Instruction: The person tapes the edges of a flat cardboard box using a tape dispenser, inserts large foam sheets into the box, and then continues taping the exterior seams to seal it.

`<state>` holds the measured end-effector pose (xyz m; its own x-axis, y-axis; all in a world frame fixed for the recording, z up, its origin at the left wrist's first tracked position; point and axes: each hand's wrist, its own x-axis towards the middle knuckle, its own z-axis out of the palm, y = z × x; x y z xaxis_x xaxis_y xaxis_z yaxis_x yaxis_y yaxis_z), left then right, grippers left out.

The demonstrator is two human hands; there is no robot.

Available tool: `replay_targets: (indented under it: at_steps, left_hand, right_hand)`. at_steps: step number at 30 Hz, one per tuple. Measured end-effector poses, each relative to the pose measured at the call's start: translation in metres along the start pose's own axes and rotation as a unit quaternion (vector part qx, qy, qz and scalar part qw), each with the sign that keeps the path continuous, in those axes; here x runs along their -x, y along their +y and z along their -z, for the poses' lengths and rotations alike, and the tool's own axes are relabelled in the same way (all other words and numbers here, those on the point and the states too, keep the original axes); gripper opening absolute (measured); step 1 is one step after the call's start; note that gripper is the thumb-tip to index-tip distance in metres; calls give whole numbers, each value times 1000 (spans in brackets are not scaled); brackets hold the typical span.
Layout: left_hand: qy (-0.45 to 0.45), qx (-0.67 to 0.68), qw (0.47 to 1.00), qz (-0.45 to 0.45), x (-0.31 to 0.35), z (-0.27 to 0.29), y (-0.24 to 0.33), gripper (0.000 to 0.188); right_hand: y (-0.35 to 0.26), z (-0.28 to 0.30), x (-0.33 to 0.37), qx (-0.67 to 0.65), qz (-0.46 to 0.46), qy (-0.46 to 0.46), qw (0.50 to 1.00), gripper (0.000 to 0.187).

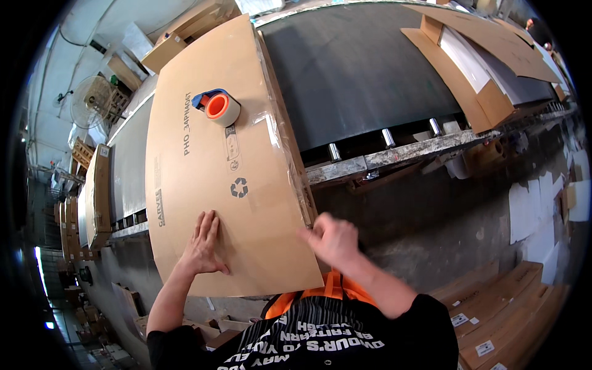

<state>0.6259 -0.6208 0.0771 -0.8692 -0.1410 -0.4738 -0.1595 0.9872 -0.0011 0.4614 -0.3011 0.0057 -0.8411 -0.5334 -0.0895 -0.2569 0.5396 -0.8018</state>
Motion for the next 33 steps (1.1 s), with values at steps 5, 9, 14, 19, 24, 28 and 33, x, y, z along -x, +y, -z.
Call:
replay_targets:
  at_steps: [5, 9, 14, 19, 24, 28, 33]
  left_hand:
    - [173, 4, 983, -63, -22, -43, 0, 112]
    - [275, 10, 958, -83, -35, -65, -2, 92]
    - [306, -26, 949, -71, -30, -81, -9, 101]
    - [315, -34, 945, -82, -36, -77, -10, 98]
    - [310, -29, 947, -78, -35, -75, -7, 86]
    - [317, -28, 943, -94, -37, -86, -16, 97]
    - [265, -3, 960, -90, -27, -74, -29, 83]
  right_hand:
    - [-30, 24, -193, -248, 98, 4, 964, 101]
    - [-36, -46, -226, -66, 102, -7, 993, 98]
    - [13, -36, -51, -247, 172, -20, 954, 73]
    - [118, -81, 39, -542, -163, 95, 819, 52]
    - [138, -171, 56, -857, -299, -117, 403, 76]
    - [36, -119, 23, -905, -282, -57, 312, 80]
    - [1, -131, -47, -861, -356, 98, 348, 40]
